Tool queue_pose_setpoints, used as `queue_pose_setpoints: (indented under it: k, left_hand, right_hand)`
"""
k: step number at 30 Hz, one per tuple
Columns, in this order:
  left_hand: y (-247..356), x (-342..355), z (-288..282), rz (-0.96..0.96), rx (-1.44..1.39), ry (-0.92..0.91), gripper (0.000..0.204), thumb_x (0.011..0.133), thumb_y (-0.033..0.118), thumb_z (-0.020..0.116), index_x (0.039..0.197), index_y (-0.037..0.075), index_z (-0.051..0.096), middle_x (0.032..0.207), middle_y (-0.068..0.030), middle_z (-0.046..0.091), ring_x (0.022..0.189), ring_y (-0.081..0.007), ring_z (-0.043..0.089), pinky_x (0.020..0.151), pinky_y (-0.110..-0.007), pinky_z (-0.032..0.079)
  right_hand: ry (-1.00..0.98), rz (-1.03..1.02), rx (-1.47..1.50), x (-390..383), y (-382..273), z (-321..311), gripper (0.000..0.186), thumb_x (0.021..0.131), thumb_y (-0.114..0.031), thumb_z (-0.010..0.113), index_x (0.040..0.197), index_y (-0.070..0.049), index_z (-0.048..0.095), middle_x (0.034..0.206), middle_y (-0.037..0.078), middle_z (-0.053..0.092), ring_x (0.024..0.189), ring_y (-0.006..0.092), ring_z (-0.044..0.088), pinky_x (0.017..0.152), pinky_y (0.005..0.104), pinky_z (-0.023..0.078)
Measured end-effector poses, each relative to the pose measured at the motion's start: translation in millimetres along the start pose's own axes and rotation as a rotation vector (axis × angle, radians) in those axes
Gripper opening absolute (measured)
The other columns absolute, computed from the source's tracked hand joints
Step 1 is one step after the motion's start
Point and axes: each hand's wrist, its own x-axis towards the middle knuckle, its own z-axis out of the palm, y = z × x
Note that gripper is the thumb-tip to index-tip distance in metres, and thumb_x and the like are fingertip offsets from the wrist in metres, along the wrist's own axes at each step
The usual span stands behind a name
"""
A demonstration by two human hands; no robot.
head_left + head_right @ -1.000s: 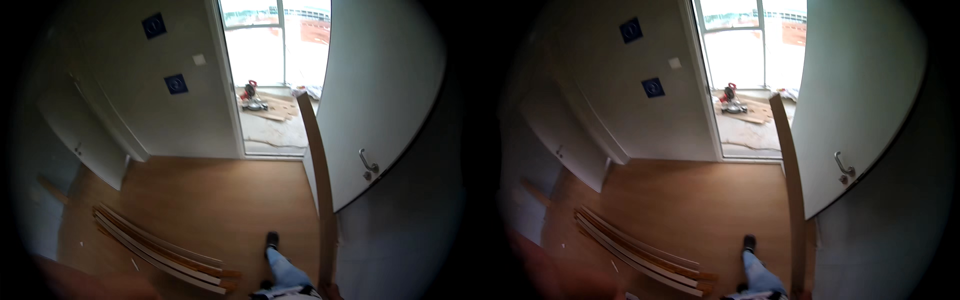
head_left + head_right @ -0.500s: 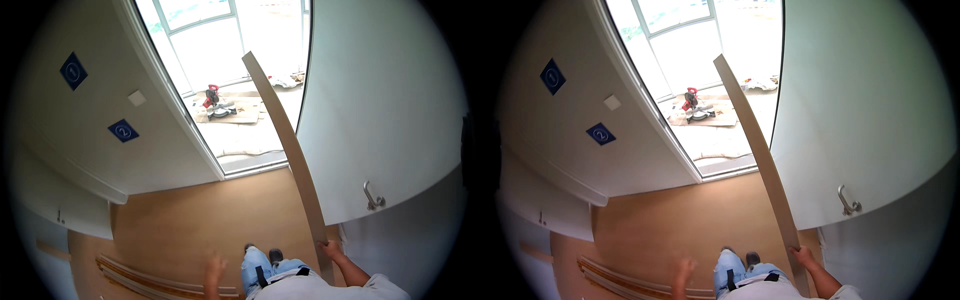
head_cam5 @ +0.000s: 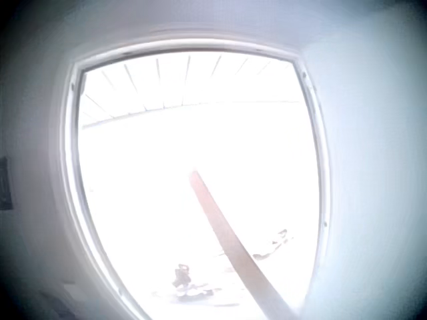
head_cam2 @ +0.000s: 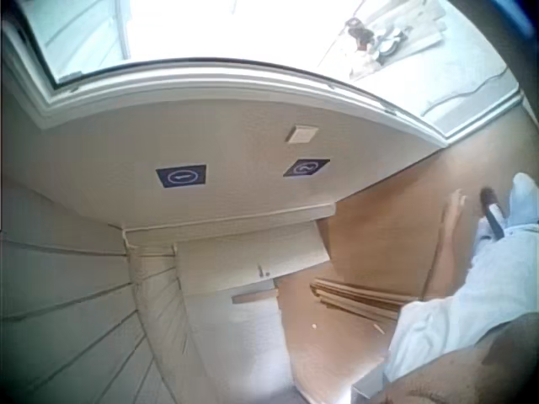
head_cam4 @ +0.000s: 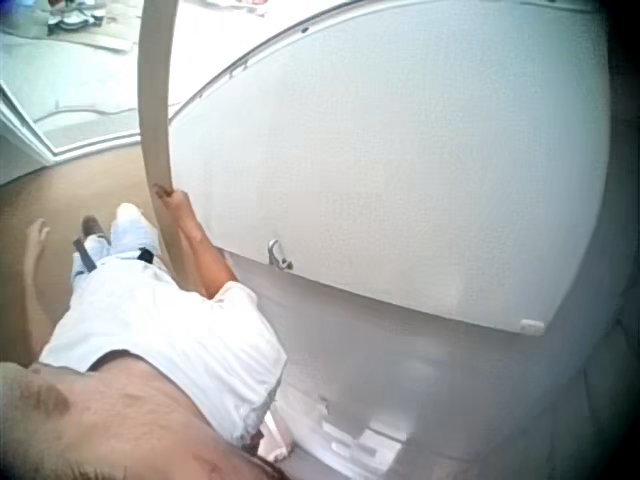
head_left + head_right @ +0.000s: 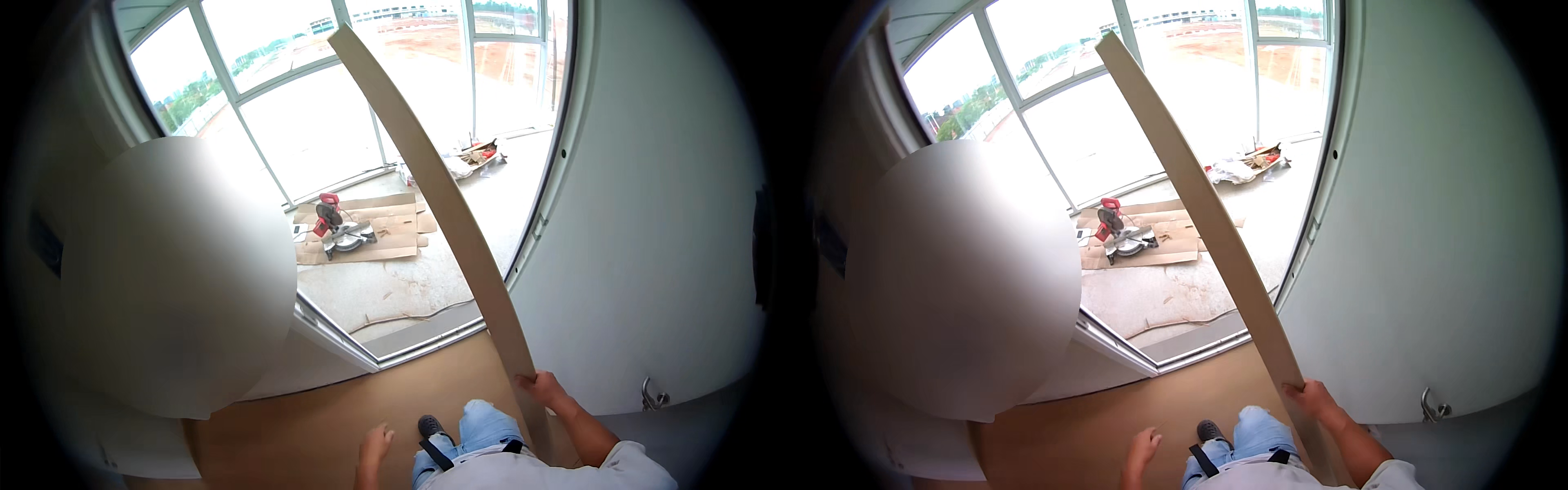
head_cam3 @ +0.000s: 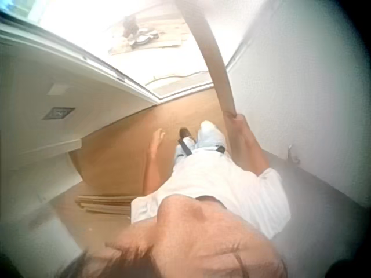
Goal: The person measures and cuts a wooden trim piece using a miter saw, then fits the cut piece into a corner of the room. They repeat the process with another piece, adjusting the saw and positioning the wood before making precise cuts.
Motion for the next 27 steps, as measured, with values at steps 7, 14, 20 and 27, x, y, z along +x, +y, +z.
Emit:
queue_pose_setpoints:
  k: [7,14,20,27]
  left_hand:
    - [87,152,-109,0.165,0.133,-0.031,0.043,0.093,0.034,0.062,0.125,0.005,0.063,0.117,-0.0198,0.067,0.109,-0.0386,0.063,0.093,-0.047,0.050]
    - [128,212,-109,0.111,-0.008,-0.270,0.046,0.093,0.037,0.062,0.126,0.005,0.063,0.118,-0.0193,0.067,0.107,-0.0366,0.064,0.091,-0.046,0.051]
    - [156,242,-136,-0.074,-0.029,-0.115,0.047,0.093,0.036,0.063,0.129,0.006,0.062,0.114,-0.0191,0.069,0.106,-0.0348,0.065,0.091,-0.042,0.051]
    - [136,328,-135,-0.085,-0.182,-0.199,0.049,0.092,0.038,0.062,0.127,0.004,0.062,0.119,-0.0202,0.067,0.111,-0.0368,0.063,0.094,-0.044,0.049]
  right_hand:
    - [0.053,-0.146,0.151,126,-93,-11,0.049,0.089,-0.043,0.070,0.105,0.003,0.070,0.084,0.014,0.072,0.079,0.0172,0.068,0.072,0.0347,0.053]
    - [-0.032,-0.170,0.218,250,-243,-51,0.045,0.092,-0.040,0.068,0.101,0.004,0.070,0.080,0.011,0.071,0.075,0.0142,0.065,0.068,0.0334,0.052]
    - [-0.080,-0.365,0.312,357,-347,-86,0.043,0.094,-0.038,0.067,0.096,0.005,0.068,0.076,0.005,0.066,0.072,0.0093,0.057,0.064,0.0303,0.049]
    - [-0.059,-0.575,0.401,440,-482,-129,0.046,0.094,-0.041,0.068,0.093,0.004,0.067,0.073,0.000,0.062,0.068,0.0061,0.056,0.058,0.0257,0.047]
